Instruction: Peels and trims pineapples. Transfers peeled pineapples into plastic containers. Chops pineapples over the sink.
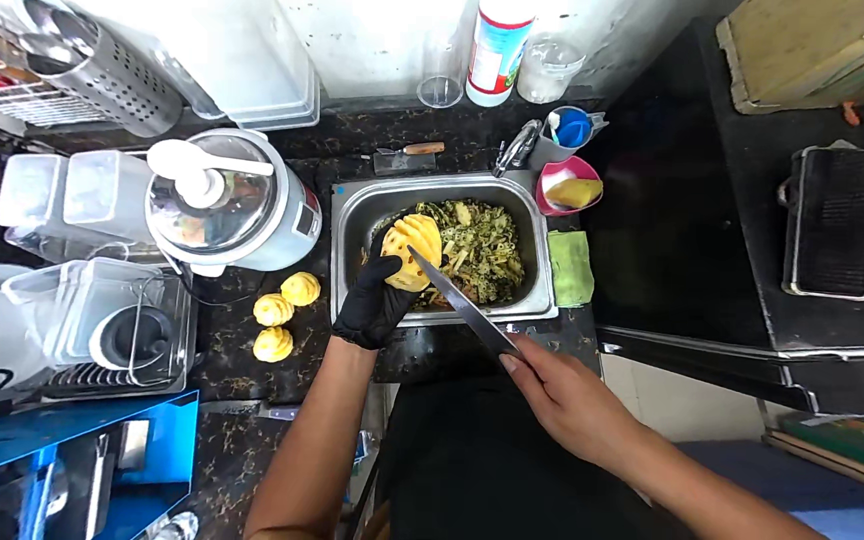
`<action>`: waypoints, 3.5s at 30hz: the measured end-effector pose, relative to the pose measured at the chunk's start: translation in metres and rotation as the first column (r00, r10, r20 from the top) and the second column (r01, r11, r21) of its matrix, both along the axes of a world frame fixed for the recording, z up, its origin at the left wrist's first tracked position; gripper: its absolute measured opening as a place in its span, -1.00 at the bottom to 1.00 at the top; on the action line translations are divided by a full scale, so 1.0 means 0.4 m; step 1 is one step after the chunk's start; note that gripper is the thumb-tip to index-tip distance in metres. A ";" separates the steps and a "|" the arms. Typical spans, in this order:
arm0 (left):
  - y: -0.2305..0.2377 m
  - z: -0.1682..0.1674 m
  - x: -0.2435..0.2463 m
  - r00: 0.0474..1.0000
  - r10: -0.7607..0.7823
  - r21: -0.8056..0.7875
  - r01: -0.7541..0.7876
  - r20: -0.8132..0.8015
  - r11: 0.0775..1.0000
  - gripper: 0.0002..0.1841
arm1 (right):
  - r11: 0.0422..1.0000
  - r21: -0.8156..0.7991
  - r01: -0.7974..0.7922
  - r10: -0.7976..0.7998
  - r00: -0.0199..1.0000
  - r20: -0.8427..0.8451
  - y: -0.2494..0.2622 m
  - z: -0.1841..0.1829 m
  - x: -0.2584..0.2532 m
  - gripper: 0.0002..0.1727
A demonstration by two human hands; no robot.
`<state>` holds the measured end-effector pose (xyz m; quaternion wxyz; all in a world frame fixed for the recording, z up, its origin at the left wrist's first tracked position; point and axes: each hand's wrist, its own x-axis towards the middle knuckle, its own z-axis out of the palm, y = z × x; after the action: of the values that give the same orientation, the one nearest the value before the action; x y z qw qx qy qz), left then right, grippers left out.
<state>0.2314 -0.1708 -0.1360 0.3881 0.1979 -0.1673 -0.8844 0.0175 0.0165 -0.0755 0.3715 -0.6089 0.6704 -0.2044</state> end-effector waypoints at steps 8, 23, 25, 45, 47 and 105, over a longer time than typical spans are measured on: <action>0.001 0.007 -0.004 1.000 -0.019 -0.032 0.019 -0.009 0.999 -0.50 | 1.000 0.026 -0.005 0.004 0.998 0.056 -0.004 -0.004 -0.006 -0.59; 0.023 0.021 -0.050 0.965 0.165 0.009 -0.170 0.202 0.985 -0.39 | 0.988 -0.152 0.020 -0.058 0.967 -0.248 -0.005 -0.040 0.005 -0.51; 0.026 0.020 -0.055 0.960 0.178 0.004 -0.183 0.214 0.983 -0.39 | 0.988 -0.154 0.018 -0.060 0.961 -0.270 -0.004 -0.044 0.005 -0.51; 0.074 0.008 -0.091 0.947 0.147 0.083 -0.177 0.284 0.981 -0.44 | 0.994 -0.109 0.012 -0.055 0.914 -0.403 -0.041 -0.082 0.022 -0.51; 0.075 -0.006 -0.090 0.942 0.155 0.092 -0.190 0.296 0.978 -0.45 | 0.996 -0.082 0.017 -0.049 0.911 -0.409 -0.048 -0.084 0.014 -0.50; 0.014 0.034 -0.027 0.895 0.158 -0.238 -0.060 0.418 0.970 -0.14 | 0.979 -0.202 0.036 -0.087 0.965 -0.249 0.007 -0.025 0.008 -0.51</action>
<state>0.2206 -0.1651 -0.1226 0.4096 0.3550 -0.3342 -0.7710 0.0207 0.0195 -0.0854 0.2135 -0.6427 0.7079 -0.2006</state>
